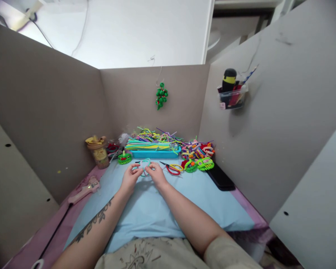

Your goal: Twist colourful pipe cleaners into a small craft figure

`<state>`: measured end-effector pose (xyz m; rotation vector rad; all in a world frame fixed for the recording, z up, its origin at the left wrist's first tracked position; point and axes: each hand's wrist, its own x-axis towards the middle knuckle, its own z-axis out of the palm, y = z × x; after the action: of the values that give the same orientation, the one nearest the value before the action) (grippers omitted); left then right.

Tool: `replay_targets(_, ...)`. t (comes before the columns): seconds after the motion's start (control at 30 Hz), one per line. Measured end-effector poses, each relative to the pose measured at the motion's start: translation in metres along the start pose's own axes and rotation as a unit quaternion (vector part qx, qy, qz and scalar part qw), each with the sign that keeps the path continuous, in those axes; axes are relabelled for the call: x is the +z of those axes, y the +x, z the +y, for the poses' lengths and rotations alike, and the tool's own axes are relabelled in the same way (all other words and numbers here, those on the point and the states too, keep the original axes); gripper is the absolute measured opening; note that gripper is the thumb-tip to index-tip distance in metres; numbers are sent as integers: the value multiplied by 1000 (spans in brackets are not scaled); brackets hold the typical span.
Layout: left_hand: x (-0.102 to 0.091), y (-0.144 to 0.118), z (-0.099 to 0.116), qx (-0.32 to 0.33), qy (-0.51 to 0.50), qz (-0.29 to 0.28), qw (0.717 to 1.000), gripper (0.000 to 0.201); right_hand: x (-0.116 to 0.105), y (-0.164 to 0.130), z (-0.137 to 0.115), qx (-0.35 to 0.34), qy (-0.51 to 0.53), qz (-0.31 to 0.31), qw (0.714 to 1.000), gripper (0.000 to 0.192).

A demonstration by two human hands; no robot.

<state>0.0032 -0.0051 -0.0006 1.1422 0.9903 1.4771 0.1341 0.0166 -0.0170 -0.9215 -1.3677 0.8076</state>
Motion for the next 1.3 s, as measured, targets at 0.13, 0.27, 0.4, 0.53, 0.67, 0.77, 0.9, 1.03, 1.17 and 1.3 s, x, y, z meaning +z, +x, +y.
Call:
replay_targets(0.13, 1, 0, -1, 14, 10, -1, 1000, 45, 0, 0, 2, 4, 2, 5, 1000, 25)
replay_targets(0.27, 2, 1, -1, 40, 38, 7, 998, 45, 1, 0, 4, 3, -5, 6, 1000, 25)
replay_targets(0.4, 0, 3, -2, 42, 42, 11, 998, 45, 1, 1, 5, -6, -11, 2, 1000, 26)
replay_targets(0.53, -4, 5, 1, 28, 35, 24, 999, 45, -6, 9, 9, 21, 22, 60, 998, 23)
replay_targets(0.67, -7, 6, 8, -6, 22, 14, 1000, 47, -18, 19, 17, 38, 37, 117, 992, 23)
replay_targets(0.77, -7, 5, 12, -40, 9, -33, 999, 49, -24, 24, 20, 50, 57, 90, 993, 36)
replay_targets(0.9, -7, 3, 14, -61, -8, -97, 993, 50, -26, 25, 18, 48, 46, 55, 996, 27)
replay_targets(1.03, -7, 2, 13, -65, -21, -111, 991, 49, -25, 24, 15, 33, 38, 39, 998, 19)
replay_targets(1.17, -10, 5, 10, -71, -2, -100, 992, 51, -27, 24, 13, 20, 38, 63, 997, 14)
replay_targets(1.3, -13, 10, 6, -54, 50, -10, 997, 52, -33, 26, 10, -8, 38, 126, 991, 16)
